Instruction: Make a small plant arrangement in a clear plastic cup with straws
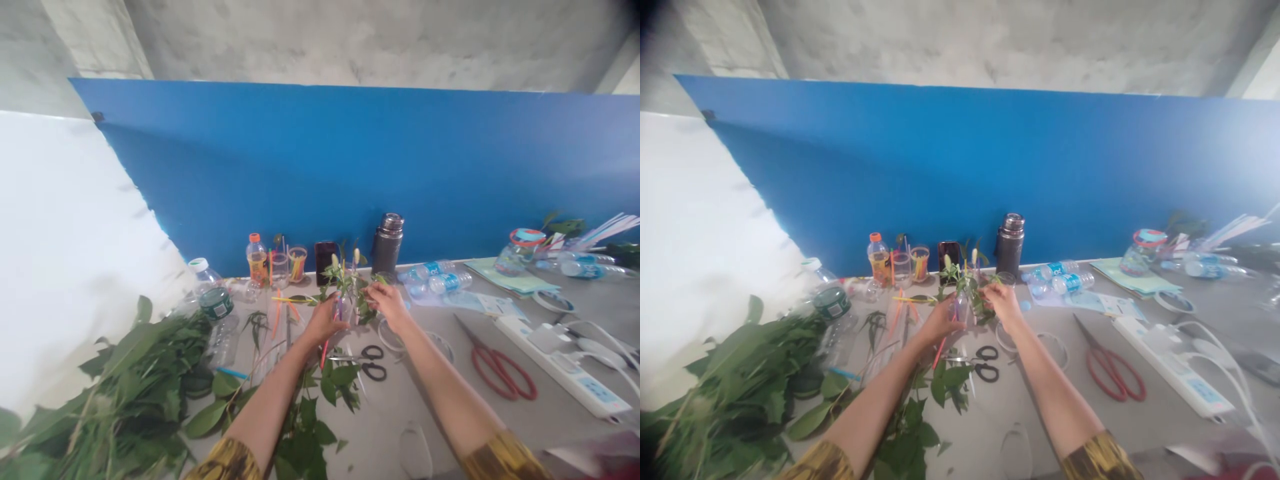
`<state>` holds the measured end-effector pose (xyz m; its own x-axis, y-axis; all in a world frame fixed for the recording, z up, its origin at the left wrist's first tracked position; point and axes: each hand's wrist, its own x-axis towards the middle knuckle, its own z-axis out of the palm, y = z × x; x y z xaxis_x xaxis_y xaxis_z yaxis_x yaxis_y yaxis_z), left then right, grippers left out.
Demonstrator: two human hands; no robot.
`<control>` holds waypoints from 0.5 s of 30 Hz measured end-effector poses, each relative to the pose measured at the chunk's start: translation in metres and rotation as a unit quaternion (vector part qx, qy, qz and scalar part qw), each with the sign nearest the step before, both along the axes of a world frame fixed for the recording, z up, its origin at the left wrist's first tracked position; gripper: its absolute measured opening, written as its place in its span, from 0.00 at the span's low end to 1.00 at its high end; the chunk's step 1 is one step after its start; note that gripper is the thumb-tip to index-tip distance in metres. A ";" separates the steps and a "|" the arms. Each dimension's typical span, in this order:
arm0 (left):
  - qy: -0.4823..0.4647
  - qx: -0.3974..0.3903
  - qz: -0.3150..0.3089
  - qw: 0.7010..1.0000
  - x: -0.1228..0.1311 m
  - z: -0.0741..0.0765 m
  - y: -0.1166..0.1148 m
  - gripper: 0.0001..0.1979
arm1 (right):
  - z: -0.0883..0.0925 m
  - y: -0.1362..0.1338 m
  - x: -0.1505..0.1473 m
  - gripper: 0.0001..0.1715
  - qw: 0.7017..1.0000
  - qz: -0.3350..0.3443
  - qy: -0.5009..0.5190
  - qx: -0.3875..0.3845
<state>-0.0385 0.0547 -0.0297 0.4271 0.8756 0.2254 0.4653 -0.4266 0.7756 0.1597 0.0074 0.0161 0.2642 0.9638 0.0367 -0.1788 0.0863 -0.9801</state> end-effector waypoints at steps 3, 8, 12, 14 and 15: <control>0.007 -0.001 0.001 1.000 0.000 -0.002 0.002 0.46 | -0.002 0.000 0.001 0.20 1.000 0.002 -0.019 0.006; 0.009 -0.009 -0.003 1.000 0.003 -0.007 0.005 0.50 | -0.004 0.000 0.003 0.21 0.999 -0.008 -0.042 0.014; -0.014 -0.010 -0.009 1.000 0.007 -0.013 0.007 0.55 | -0.004 0.000 0.000 0.21 0.998 -0.013 -0.052 0.024; -0.035 -0.005 -0.019 0.999 0.008 -0.016 0.007 0.54 | -0.005 0.000 -0.004 0.21 0.998 -0.008 -0.062 0.026; -0.051 -0.002 -0.028 0.998 0.009 -0.016 0.007 0.53 | -0.005 0.000 -0.005 0.21 0.998 -0.005 -0.066 0.025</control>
